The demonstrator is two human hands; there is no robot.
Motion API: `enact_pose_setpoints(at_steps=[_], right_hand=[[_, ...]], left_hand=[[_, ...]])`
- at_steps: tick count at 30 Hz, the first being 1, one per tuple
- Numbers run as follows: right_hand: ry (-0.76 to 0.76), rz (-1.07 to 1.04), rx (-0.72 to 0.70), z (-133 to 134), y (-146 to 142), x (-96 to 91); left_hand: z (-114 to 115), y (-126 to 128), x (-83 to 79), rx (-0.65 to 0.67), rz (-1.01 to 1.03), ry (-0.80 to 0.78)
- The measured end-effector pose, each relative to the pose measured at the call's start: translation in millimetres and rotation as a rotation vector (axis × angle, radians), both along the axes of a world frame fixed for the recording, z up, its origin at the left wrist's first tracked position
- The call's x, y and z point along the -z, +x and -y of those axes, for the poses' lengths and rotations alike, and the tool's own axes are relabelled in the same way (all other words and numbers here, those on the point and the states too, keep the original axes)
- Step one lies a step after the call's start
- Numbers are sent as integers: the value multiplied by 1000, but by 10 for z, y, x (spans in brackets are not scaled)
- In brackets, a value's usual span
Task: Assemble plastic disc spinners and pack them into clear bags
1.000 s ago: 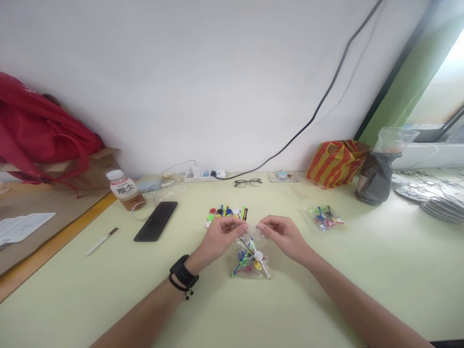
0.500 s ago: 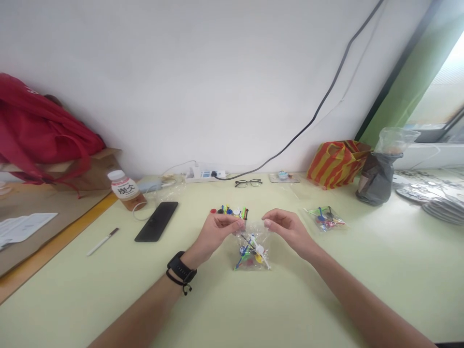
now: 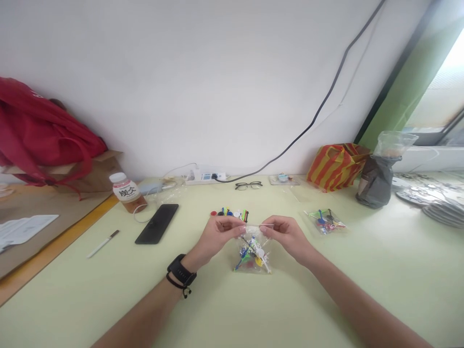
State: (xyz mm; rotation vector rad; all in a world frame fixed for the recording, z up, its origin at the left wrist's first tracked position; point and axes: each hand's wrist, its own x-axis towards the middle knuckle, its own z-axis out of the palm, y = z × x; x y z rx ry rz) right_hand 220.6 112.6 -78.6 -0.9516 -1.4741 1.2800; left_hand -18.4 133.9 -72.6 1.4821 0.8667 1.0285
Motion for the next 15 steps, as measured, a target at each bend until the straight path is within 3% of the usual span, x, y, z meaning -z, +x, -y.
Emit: enact_pose_setpoints(at_steps=[8,15], right_hand=[[-67,-54,71,-50,65,90],[24,-34,85,-42,33,81]], left_hand=[[-70,-69,-11,-5,4,-1],[-46,-34,-2,-33,15,4]])
